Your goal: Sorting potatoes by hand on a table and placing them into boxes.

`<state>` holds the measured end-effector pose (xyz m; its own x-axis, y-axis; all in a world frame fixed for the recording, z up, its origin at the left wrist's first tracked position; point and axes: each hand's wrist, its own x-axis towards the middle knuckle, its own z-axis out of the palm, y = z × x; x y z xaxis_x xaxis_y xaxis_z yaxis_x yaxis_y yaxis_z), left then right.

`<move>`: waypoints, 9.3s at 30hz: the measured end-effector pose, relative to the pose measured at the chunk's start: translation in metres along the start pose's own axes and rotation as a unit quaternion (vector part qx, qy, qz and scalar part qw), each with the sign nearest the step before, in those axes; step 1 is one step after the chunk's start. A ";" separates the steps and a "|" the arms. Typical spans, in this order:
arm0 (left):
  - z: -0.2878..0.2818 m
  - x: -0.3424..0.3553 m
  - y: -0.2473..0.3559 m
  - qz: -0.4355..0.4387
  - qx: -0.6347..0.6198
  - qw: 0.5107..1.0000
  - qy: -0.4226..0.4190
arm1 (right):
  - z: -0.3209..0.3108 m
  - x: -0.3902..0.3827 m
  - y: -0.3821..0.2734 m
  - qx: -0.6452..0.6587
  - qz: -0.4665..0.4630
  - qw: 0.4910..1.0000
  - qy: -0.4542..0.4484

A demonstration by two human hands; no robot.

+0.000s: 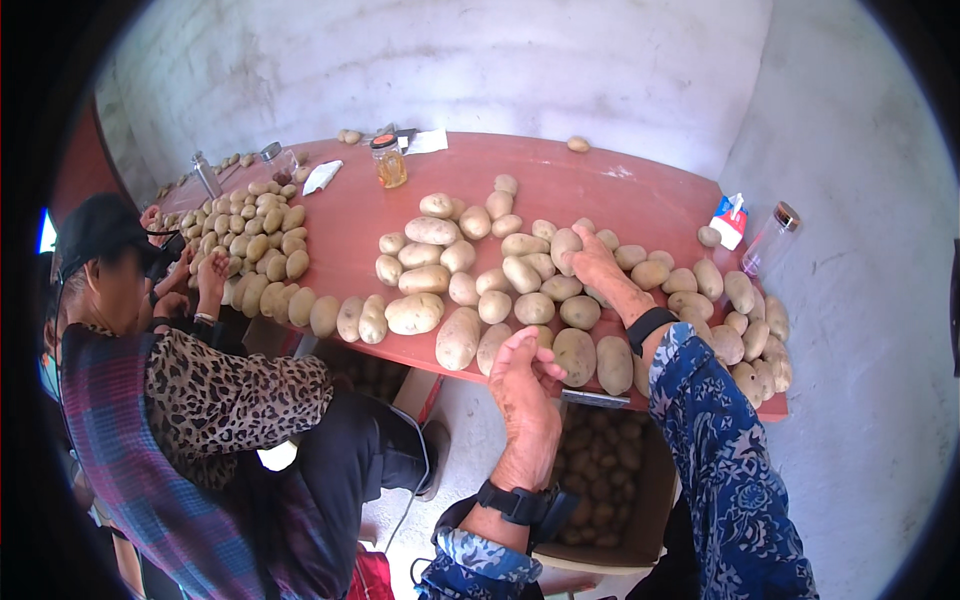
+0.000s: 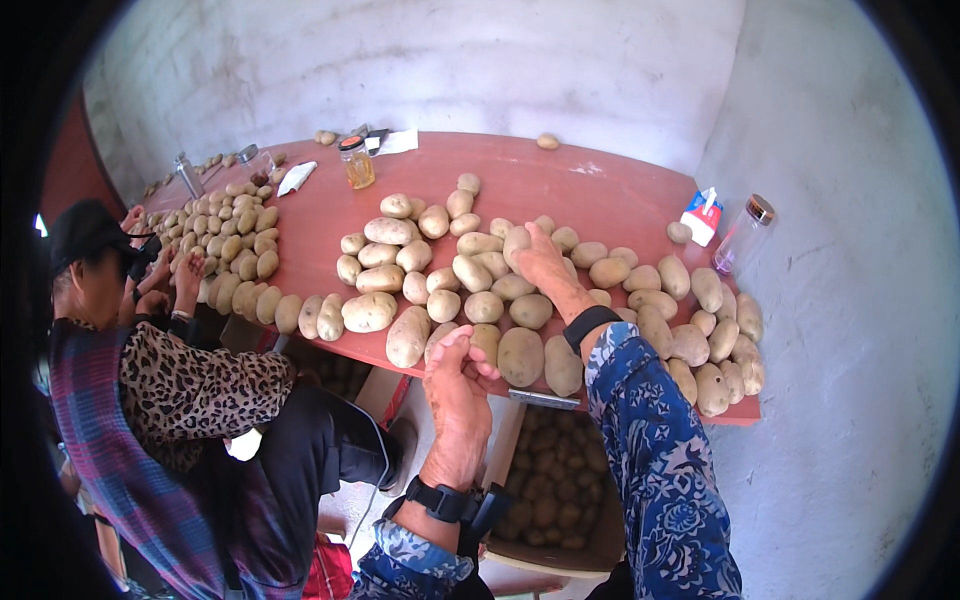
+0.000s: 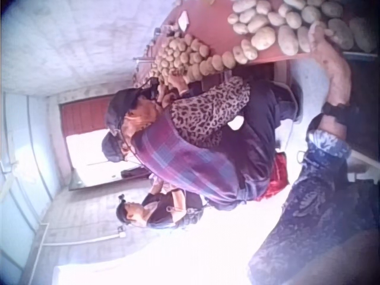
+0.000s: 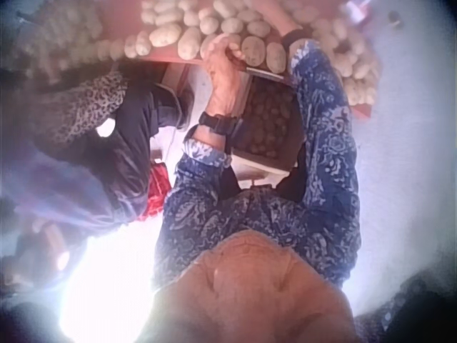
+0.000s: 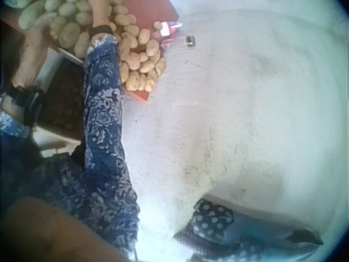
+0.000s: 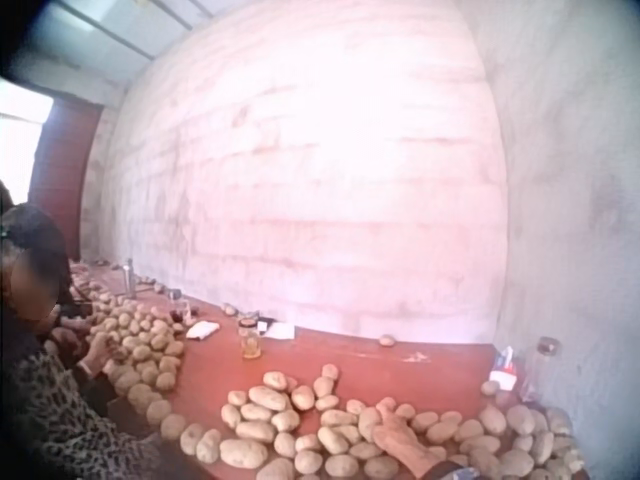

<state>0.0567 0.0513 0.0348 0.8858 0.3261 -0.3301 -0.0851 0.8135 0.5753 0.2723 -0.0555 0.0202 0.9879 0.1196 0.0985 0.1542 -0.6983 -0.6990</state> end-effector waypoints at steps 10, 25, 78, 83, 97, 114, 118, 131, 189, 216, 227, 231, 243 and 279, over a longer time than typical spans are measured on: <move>-0.001 0.002 -0.004 -0.006 0.001 1.000 -0.019 | -0.010 -0.005 -0.004 0.052 0.035 0.997 -0.036; -0.001 0.003 -0.001 -0.012 0.020 1.000 -0.014 | -0.026 0.003 0.014 0.036 -0.024 0.999 0.013; 0.000 0.012 -0.013 0.050 0.075 0.995 -0.036 | 0.051 -0.217 0.296 -0.370 0.039 0.826 -0.424; 0.000 0.010 -0.017 0.056 0.078 0.995 -0.038 | 0.053 -0.246 0.309 -0.327 0.031 0.880 -0.342; 0.010 0.000 -0.011 0.045 0.084 0.995 -0.011 | 0.081 -0.264 0.311 -0.393 0.048 0.800 -0.451; 0.010 0.000 -0.015 0.041 0.084 0.996 -0.003 | 0.104 -0.274 0.347 -0.414 0.054 0.808 -0.416; 0.008 0.002 -0.016 0.040 0.087 0.995 -0.002 | 0.109 -0.280 0.352 -0.405 0.043 0.831 -0.378; 0.007 0.006 -0.013 0.036 0.063 0.997 -0.002 | 0.111 -0.276 0.292 -0.281 -0.001 0.870 -0.406; 0.003 0.005 0.012 0.063 0.018 0.998 0.027 | -0.038 -0.042 -0.054 0.356 -0.053 0.926 -0.116; 0.015 -0.001 0.017 0.024 0.038 0.999 0.016 | -0.031 -0.053 -0.064 -0.141 -0.236 0.961 -0.021; 0.001 0.008 0.023 0.079 0.038 0.995 0.042 | -0.047 -0.208 -0.077 -0.197 -0.317 0.925 -0.072; -0.007 0.010 0.023 0.093 0.057 0.993 0.034 | -0.054 -0.256 -0.069 -0.216 -0.272 0.930 -0.123; -0.002 -0.002 0.008 0.062 0.226 0.964 -0.127 | -0.062 -0.270 -0.010 -0.108 -0.191 0.966 -0.135; -0.175 -0.044 -0.163 -0.076 0.815 0.480 -0.316 | -0.118 -0.233 0.041 0.081 -0.214 0.972 0.059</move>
<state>-0.0484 -0.0120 -0.1753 0.8303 -0.3081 -0.4645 0.0159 -0.8199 0.5723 0.0502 -0.1954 0.0527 0.8296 0.2868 0.4791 0.5572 -0.4811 -0.6768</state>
